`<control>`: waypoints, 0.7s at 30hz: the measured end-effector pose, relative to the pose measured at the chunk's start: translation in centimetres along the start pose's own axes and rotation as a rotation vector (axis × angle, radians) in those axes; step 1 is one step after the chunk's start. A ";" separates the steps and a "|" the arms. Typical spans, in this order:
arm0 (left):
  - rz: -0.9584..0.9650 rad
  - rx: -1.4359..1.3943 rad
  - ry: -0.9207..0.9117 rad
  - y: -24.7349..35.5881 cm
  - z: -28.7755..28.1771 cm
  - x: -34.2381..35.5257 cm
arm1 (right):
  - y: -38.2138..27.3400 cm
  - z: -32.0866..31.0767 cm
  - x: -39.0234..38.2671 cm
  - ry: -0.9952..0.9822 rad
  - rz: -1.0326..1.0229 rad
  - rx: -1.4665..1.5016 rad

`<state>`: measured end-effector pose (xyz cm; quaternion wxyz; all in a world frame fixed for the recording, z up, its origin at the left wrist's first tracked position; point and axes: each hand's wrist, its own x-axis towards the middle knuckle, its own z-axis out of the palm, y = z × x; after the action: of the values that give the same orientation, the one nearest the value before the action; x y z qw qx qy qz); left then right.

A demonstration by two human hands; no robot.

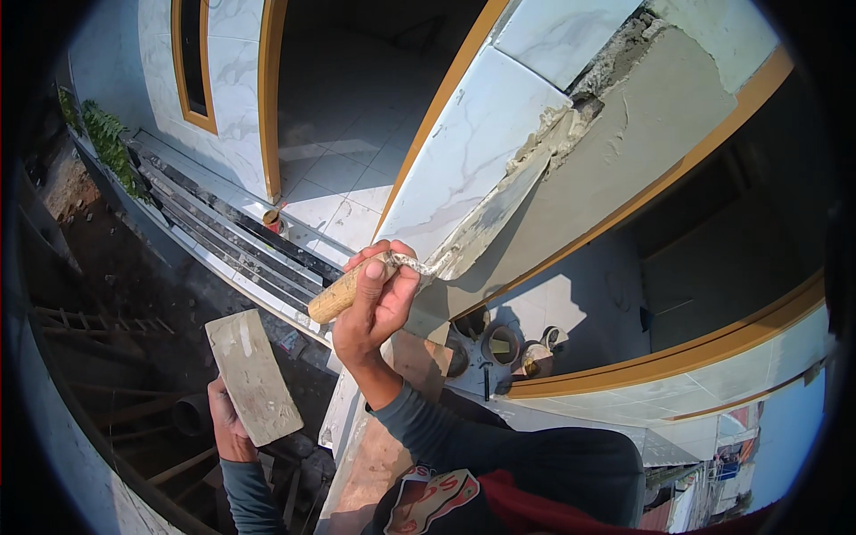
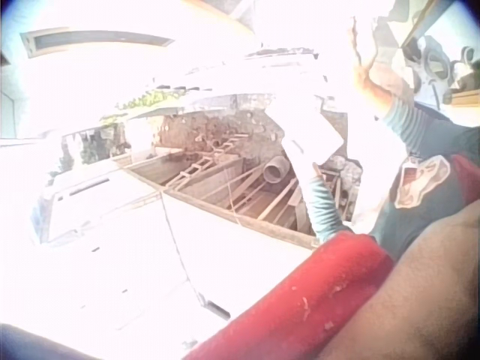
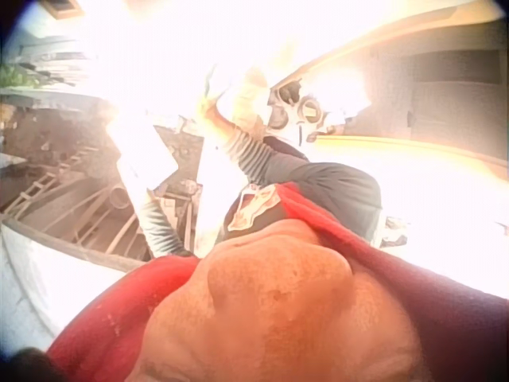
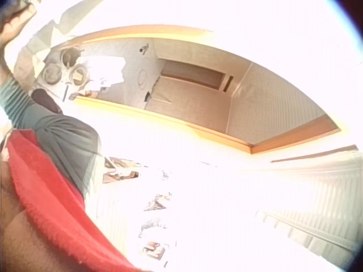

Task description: The person applies mortar to the side of a window frame using a trowel and a hawk, then uses a wooden board to level and shape the mortar along the corner.

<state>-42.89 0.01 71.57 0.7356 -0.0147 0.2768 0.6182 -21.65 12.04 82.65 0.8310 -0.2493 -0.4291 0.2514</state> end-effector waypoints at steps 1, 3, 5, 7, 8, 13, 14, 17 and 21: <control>-0.002 -0.001 0.000 -0.1 -0.1 0.2 | 0.0 0.0 0.0 0.000 -0.001 -0.002; -0.024 -0.032 -0.035 -0.3 0.3 0.6 | 0.2 -0.3 0.1 0.027 0.037 -0.010; -0.043 -0.009 -0.070 -0.5 1.7 0.7 | 0.1 -0.7 0.0 -0.019 0.026 -0.027; -0.055 0.010 -0.093 -0.8 1.5 0.6 | -0.6 -1.1 -0.4 -0.071 0.028 -0.042; -0.060 0.018 -0.104 -0.6 0.1 1.4 | -1.2 -1.4 -0.4 -0.140 0.022 -0.032; -0.081 0.016 -0.119 -1.4 0.7 2.3 | -7.2 -5.8 1.4 -0.415 0.198 0.063; -0.084 0.036 -0.157 -1.7 1.2 2.7 | -9.2 -7.3 2.5 -0.499 0.253 0.046; -0.089 0.055 -0.203 -2.0 3.8 2.9 | -16.3 -10.4 7.9 -0.855 0.338 -0.313; -0.123 0.066 -0.245 -2.7 6.3 3.7 | -24.7 -9.1 15.0 -0.972 0.140 -0.910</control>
<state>-37.63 4.98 74.45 0.8005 0.0680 0.2034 0.5596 -1.40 1.26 102.41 0.3369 -0.4606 -0.8007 0.1822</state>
